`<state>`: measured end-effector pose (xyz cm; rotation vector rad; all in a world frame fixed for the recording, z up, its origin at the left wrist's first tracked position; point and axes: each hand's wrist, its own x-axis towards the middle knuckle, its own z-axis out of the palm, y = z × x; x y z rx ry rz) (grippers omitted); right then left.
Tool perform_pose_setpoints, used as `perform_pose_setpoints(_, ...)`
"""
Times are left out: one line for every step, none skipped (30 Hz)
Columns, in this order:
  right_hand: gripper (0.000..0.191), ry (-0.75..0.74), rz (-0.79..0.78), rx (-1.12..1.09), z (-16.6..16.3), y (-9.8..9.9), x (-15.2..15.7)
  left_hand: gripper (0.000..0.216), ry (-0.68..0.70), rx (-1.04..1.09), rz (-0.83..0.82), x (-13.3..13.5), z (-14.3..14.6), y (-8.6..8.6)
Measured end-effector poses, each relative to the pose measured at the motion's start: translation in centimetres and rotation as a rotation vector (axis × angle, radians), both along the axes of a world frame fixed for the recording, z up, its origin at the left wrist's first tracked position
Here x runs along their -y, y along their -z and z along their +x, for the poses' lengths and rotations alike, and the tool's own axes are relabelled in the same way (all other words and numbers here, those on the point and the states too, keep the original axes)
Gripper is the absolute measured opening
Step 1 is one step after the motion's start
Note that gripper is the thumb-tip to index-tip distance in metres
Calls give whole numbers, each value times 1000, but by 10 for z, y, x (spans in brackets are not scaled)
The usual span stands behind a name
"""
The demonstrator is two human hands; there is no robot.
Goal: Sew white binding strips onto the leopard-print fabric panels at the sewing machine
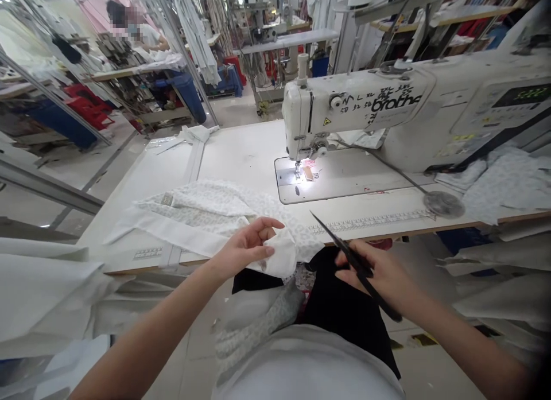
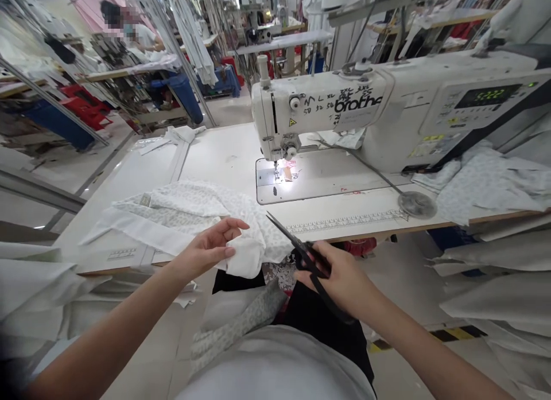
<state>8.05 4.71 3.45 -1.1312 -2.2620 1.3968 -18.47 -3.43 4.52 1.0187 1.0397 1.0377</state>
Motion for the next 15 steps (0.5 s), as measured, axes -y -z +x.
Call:
perform_pose_setpoints(19,16,-15,-66,-7,-1,-1,37,37,12,14,1,1,1)
perform_pose_setpoints(21,10,-24,-144,-16,-3,-1,36,75,24,25,2,2,1)
perform_pose_setpoints(24,-17,-32,-222,-25,-5,-1,36,110,34,32,3,3,1)
perform_pose_setpoints(23,-61,-47,-288,-35,-6,0,35,137,38,38,4,4,1)
perform_pose_setpoints(20,-112,-77,-337,-44,-8,1,35,152,37,44,5,5,0)
perform_pose_setpoints(16,-158,-118,-367,-51,-9,2,33,155,29,54,6,6,-1)
perform_pose_setpoints(14,-193,-153,-384,-57,-10,3,31,151,15,63,7,6,-2)
perform_pose_setpoints(14,-210,-173,-396,-60,-9,4,28,145,-9,67,9,5,-3)
perform_pose_setpoints(16,-209,-171,-402,-61,-8,4,23,145,-39,60,11,4,-5)
perform_pose_setpoints(18,-189,-151,-402,-59,-7,3,19,149,-76,42,13,4,-6)
perform_pose_setpoints(18,-154,-119,-398,-55,-4,0,14,157,-118,19,14,3,-7)
perform_pose_setpoints(18,-112,-87,-392,-50,-1,-3,12,169,-155,-4,16,3,-8)
perform_pose_setpoints(18,-70,-60,-384,-43,2,-6,10,182,-185,-19,16,4,-9)
perform_pose_setpoints(18,-38,-41,-370,-36,6,-10,10,196,-210,-26,16,6,-10)
perform_pose_setpoints(18,-18,-34,-351,-29,9,-14,9,209,-230,-24,15,8,-10)
